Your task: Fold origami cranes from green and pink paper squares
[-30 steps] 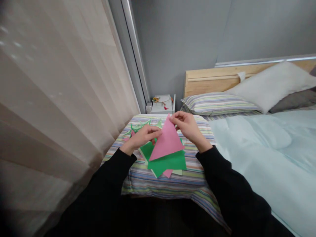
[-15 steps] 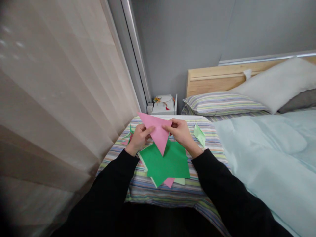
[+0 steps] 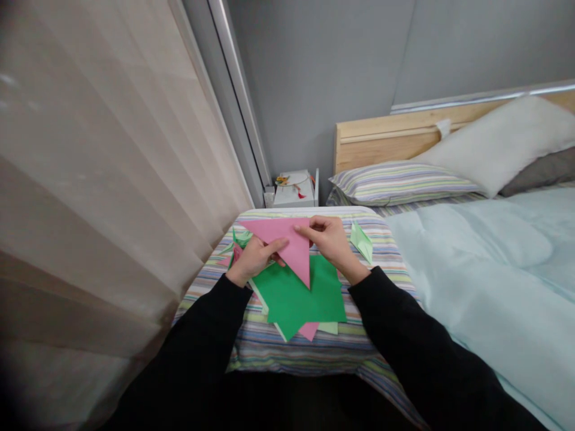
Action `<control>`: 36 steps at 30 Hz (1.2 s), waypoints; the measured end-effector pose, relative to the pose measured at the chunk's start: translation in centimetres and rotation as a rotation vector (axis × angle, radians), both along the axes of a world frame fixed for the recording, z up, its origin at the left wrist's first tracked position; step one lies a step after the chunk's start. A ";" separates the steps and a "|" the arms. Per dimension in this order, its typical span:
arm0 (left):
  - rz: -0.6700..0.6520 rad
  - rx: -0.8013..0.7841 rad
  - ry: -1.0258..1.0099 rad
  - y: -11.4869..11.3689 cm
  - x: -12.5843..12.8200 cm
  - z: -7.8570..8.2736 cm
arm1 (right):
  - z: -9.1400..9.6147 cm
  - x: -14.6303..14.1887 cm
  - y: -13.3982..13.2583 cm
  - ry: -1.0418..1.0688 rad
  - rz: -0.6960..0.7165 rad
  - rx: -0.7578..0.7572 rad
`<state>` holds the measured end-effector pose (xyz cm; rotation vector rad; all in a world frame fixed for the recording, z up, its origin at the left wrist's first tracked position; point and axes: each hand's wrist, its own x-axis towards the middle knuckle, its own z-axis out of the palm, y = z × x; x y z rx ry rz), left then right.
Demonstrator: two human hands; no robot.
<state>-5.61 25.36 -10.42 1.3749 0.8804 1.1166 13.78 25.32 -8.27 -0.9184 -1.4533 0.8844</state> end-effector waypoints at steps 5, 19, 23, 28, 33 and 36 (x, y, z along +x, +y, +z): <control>0.082 0.043 -0.009 0.0 -0.2 0.2 | 0.0 0.1 -0.2 -0.002 -0.013 0.002; 0.265 0.119 -0.270 1.0 -0.2 -0.6 | -0.8 -0.3 0.0 -0.027 -0.011 -0.038; 0.268 0.144 -0.269 1.2 -0.3 -0.7 | -0.8 -0.3 -0.1 -0.024 -0.019 -0.013; 0.147 0.172 -0.124 0.8 0.1 -0.4 | -0.9 -0.4 -0.1 -0.015 -0.075 0.065; 0.153 0.092 -0.118 0.7 0.3 -0.3 | -1.1 -0.9 -0.1 0.044 -0.082 0.088; 0.160 0.078 -0.171 0.8 0.2 -0.4 | -1.3 -1.2 -0.1 0.061 0.035 0.031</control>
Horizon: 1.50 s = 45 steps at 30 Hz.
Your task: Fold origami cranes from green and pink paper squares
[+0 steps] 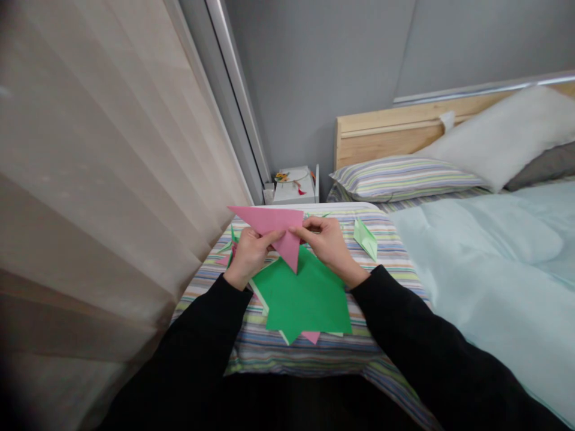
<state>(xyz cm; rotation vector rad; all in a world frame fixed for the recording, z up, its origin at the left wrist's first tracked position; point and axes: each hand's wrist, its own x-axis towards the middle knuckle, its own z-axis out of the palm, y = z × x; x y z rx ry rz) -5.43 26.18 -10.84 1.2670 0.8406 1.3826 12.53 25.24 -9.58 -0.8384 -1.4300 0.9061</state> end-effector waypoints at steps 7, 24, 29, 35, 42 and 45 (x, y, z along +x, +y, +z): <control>0.040 -0.044 -0.044 -0.2 0.2 0.2 | -0.7 -0.1 0.5 -0.017 0.100 -0.102; 0.306 0.017 -0.469 1.0 -0.7 1.2 | -1.0 0.5 0.6 -0.202 0.149 -0.151; 0.344 0.072 -0.465 1.1 -0.9 1.3 | -1.0 0.7 0.7 -0.184 0.179 -0.185; 0.428 0.029 -0.550 1.7 -1.4 1.6 | -0.9 0.7 0.5 -0.116 0.167 -0.193; 0.097 0.002 -0.329 0.9 -1.1 1.0 | -0.4 0.7 0.2 -0.013 0.082 -0.096; 0.025 -0.020 -0.254 0.4 -0.8 0.9 | -0.4 0.8 0.3 -0.013 0.052 -0.082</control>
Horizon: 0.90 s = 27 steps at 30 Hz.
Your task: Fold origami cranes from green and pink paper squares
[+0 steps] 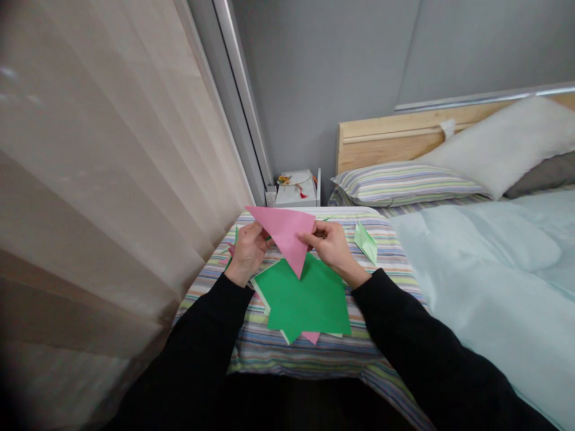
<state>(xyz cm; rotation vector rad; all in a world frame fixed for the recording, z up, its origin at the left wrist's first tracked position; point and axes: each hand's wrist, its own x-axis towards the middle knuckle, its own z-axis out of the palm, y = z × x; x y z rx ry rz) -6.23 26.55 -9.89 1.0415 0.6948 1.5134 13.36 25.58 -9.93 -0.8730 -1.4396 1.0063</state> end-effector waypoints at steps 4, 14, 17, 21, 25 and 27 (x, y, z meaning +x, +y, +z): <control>0.003 0.013 0.169 0.0 0.1 -0.2 | -0.1 0.1 0.2 0.011 -0.020 0.000; 0.026 0.094 0.358 0.3 0.0 -0.9 | -0.1 -0.2 0.1 0.007 -0.095 0.007; 0.019 0.088 0.336 0.2 0.0 -0.8 | -0.1 -0.2 0.0 0.011 -0.096 0.012; 0.042 0.087 0.409 0.1 0.1 -0.7 | -0.1 -0.3 -0.1 0.004 -0.067 0.024; 0.052 0.083 0.404 0.3 0.1 -1.0 | -0.2 -0.6 -0.3 -0.028 0.002 0.028; 0.035 0.062 0.361 0.4 0.2 -1.1 | -0.5 -0.9 -0.3 -0.078 0.033 0.010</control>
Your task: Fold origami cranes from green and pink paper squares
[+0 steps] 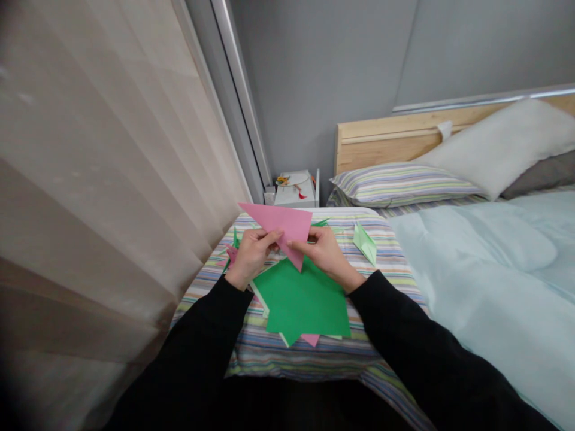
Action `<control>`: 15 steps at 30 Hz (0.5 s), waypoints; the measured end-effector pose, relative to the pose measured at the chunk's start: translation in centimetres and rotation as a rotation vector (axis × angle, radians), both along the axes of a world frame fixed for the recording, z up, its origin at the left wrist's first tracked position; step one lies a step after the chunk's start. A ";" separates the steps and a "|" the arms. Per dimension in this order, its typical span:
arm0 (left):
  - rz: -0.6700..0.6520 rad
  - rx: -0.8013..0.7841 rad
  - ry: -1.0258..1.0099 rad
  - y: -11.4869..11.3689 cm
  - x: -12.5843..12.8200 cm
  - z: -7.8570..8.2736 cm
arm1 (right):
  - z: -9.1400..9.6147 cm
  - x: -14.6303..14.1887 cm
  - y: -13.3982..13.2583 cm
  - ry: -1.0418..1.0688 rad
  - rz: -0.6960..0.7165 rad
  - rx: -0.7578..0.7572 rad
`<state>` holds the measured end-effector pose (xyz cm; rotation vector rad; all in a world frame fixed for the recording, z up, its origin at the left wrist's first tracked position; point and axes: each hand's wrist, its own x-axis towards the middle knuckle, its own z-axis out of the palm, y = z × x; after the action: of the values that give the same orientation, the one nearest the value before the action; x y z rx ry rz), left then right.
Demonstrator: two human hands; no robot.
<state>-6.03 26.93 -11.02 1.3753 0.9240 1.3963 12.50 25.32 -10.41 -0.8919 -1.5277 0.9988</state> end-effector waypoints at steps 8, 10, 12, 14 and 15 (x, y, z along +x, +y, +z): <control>0.090 0.027 -0.225 -0.3 0.3 0.8 | -0.3 -0.2 0.2 -0.057 0.067 -0.091; 0.137 0.070 -0.323 -0.1 0.2 1.3 | -0.1 0.0 0.1 -0.086 0.095 -0.111; 0.195 0.097 -0.423 0.2 0.0 1.7 | 0.2 0.1 -0.1 -0.126 0.126 -0.127; 0.256 0.111 -0.482 0.5 -0.3 2.0 | 0.3 0.2 -0.3 -0.146 0.148 -0.135; 0.290 0.115 -0.500 0.6 -0.4 2.1 | 0.4 0.2 -0.3 -0.149 0.157 -0.135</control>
<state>-6.46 27.51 -8.89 0.9212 0.7322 1.9261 12.73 24.98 -10.00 -0.9701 -1.6923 1.1820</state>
